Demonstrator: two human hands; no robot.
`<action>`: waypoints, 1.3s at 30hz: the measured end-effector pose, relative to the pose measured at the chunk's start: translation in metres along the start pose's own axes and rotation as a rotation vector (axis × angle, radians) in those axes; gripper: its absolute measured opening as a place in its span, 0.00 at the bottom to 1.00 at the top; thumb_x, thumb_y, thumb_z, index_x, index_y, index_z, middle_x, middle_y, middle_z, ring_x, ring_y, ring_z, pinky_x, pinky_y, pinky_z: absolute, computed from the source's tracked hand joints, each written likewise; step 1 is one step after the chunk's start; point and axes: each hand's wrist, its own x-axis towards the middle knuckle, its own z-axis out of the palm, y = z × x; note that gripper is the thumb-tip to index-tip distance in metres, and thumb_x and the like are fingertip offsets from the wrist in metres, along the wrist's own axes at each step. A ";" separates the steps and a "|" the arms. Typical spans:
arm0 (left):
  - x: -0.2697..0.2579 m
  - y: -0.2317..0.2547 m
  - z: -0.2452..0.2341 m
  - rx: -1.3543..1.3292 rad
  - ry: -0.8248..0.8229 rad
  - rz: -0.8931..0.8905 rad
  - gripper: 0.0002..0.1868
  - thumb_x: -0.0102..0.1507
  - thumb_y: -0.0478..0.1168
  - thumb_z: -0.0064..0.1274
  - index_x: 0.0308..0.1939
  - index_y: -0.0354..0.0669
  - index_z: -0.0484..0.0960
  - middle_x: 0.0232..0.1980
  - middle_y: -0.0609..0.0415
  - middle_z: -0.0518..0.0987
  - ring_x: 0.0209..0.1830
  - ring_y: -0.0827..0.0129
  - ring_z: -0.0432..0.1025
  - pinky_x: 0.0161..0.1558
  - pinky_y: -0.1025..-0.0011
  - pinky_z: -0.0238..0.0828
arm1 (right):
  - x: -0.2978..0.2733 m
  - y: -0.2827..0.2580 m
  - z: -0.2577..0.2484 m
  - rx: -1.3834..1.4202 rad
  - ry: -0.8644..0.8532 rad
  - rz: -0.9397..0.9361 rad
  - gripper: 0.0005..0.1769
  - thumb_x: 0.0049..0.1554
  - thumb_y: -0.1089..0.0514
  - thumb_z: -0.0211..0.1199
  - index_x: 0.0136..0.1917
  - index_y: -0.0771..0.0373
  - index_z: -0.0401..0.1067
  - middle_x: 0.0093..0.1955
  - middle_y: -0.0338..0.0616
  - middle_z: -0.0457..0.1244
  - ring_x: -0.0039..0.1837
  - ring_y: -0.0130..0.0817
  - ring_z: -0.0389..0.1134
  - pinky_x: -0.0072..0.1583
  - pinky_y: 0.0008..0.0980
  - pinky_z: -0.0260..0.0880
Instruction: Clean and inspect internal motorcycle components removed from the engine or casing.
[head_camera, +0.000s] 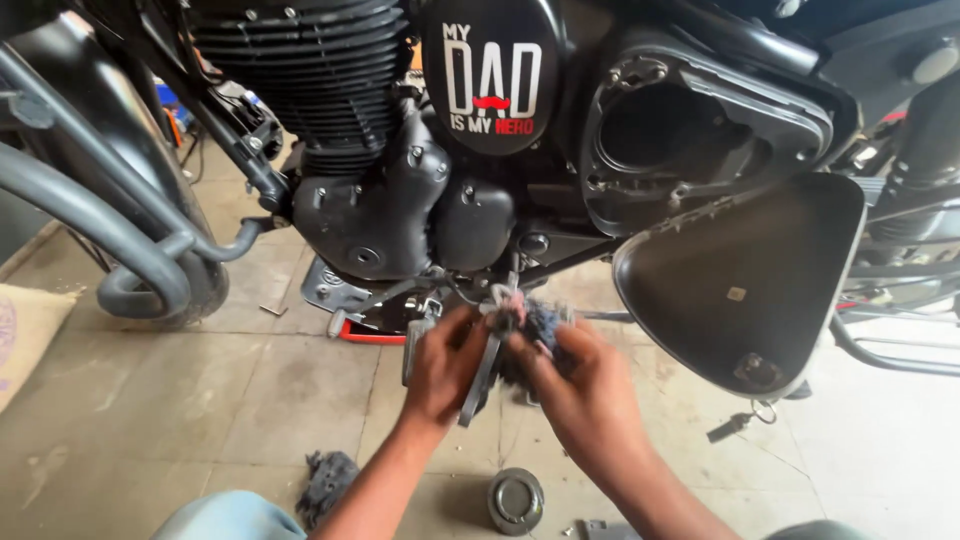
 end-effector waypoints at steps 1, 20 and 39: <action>-0.001 0.006 0.002 -0.005 -0.003 -0.004 0.15 0.67 0.45 0.50 0.49 0.38 0.83 0.35 0.55 0.82 0.32 0.76 0.73 0.34 0.76 0.68 | 0.001 0.001 -0.002 -0.004 0.002 0.005 0.15 0.58 0.58 0.66 0.57 0.66 0.79 0.46 0.50 0.67 0.41 0.33 0.69 0.43 0.33 0.69; -0.004 -0.009 -0.018 -0.286 -0.285 -0.216 0.17 0.70 0.48 0.50 0.41 0.36 0.84 0.35 0.55 0.81 0.29 0.77 0.73 0.28 0.76 0.69 | 0.021 -0.005 -0.036 -0.529 0.064 -0.389 0.19 0.49 0.67 0.69 0.56 0.61 0.80 0.53 0.50 0.70 0.56 0.47 0.70 0.54 0.42 0.71; 0.016 0.006 -0.012 -0.445 0.048 -0.374 0.17 0.65 0.47 0.53 0.45 0.37 0.87 0.32 0.58 0.81 0.28 0.75 0.73 0.30 0.71 0.71 | -0.007 -0.034 -0.007 -0.124 -0.633 0.111 0.13 0.51 0.61 0.69 0.50 0.66 0.82 0.39 0.41 0.73 0.43 0.26 0.74 0.47 0.29 0.73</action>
